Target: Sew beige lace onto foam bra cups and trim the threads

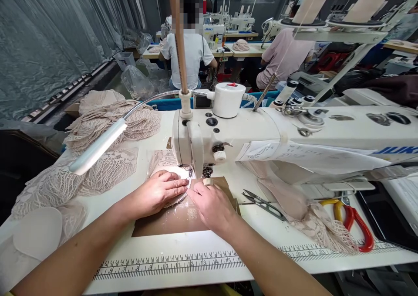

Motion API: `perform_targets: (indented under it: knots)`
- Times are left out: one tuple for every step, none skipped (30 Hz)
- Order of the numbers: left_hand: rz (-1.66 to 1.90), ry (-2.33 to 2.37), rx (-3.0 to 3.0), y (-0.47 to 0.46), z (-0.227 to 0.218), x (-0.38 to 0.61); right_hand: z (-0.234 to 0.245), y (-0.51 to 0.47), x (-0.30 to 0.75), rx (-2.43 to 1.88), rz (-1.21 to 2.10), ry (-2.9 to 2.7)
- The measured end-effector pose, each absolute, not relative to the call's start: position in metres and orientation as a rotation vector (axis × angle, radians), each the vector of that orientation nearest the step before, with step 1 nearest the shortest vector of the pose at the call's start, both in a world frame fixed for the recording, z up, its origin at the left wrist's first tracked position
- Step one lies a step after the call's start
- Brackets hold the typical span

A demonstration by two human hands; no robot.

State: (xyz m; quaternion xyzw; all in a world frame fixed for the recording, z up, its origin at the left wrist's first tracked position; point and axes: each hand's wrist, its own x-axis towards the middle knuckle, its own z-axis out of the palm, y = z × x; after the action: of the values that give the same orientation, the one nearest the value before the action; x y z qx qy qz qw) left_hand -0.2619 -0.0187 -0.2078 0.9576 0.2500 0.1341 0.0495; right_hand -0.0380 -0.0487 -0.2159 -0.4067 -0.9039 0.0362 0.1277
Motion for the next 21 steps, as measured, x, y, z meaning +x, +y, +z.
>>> perform_targets:
  knots:
    - [0.418,0.775,2.912,-0.0189,-0.2077,-0.2619,-0.2160,-0.0490,-0.0384,-1.190,0.090,-2.627]
    - [0.429,0.793,2.903,-0.0194,-0.2074,-0.2615,-0.2160,-0.0490,-0.0389,-1.195,0.074,-2.622]
    - [0.435,0.812,2.894,-0.0200,-0.2069,-0.2609,-0.2160,-0.0487,-0.0395,-1.202,0.060,-2.617]
    - [0.434,0.832,2.884,-0.0208,-0.2063,-0.2601,-0.2160,-0.0482,-0.0401,-1.213,0.046,-2.613]
    - [0.432,0.847,2.876,-0.0215,-0.2055,-0.2592,-0.2158,-0.0475,-0.0406,-1.229,0.031,-2.607]
    - [0.427,0.860,2.870,-0.0223,-0.2046,-0.2584,-0.2156,-0.0467,-0.0411,-1.246,0.019,-2.602]
    - [0.424,0.873,2.862,-0.0230,-0.2036,-0.2576,-0.2153,-0.0459,-0.0414,-1.265,0.010,-2.599]
    - [0.420,0.882,2.854,-0.0237,-0.2026,-0.2570,-0.2151,-0.0450,-0.0417,-1.281,0.002,-2.596]
    - [0.422,0.891,2.845,-0.0242,-0.2015,-0.2566,-0.2149,-0.0441,-0.0419,-1.295,-0.003,-2.594]
    - [0.424,0.900,2.836,-0.0246,-0.2006,-0.2564,-0.2149,-0.0432,-0.0421,-1.304,-0.008,-2.593]
    - [0.429,0.909,2.827,-0.0249,-0.1997,-0.2562,-0.2150,-0.0424,-0.0423,-1.317,-0.014,-2.590]
    - [0.436,0.914,2.819,-0.0251,-0.1990,-0.2562,-0.2152,-0.0417,-0.0425,-1.336,-0.022,-2.585]
    - [0.449,0.914,2.813,-0.0253,-0.1984,-0.2563,-0.2155,-0.0410,-0.0427,-1.360,-0.029,-2.580]
    - [0.463,0.912,2.806,-0.0253,-0.1980,-0.2565,-0.2159,-0.0403,-0.0428,-1.388,-0.037,-2.573]
    - [0.478,0.909,2.797,-0.0253,-0.1978,-0.2567,-0.2163,-0.0398,-0.0429,-1.417,-0.044,-2.565]
    - [0.491,0.904,2.789,-0.0253,-0.1977,-0.2570,-0.2166,-0.0394,-0.0427,-1.443,-0.050,-2.557]
    - [0.501,0.900,2.780,-0.0253,-0.1977,-0.2574,-0.2169,-0.0391,-0.0423,-1.459,-0.052,-2.549]
    - [0.505,0.896,2.772,-0.0252,-0.1978,-0.2579,-0.2170,-0.0390,-0.0416,-1.459,-0.046,-2.545]
    - [0.511,0.895,2.763,-0.0252,-0.1979,-0.2584,-0.2170,-0.0390,-0.0406,-1.448,-0.034,-2.545]
    - [0.516,0.891,2.757,-0.0250,-0.1980,-0.2589,-0.2168,-0.0393,-0.0393,-1.427,-0.012,-2.550]
    - [0.521,0.881,2.752,-0.0248,-0.1981,-0.2595,-0.2166,-0.0396,-0.0378,-1.393,0.018,-2.559]
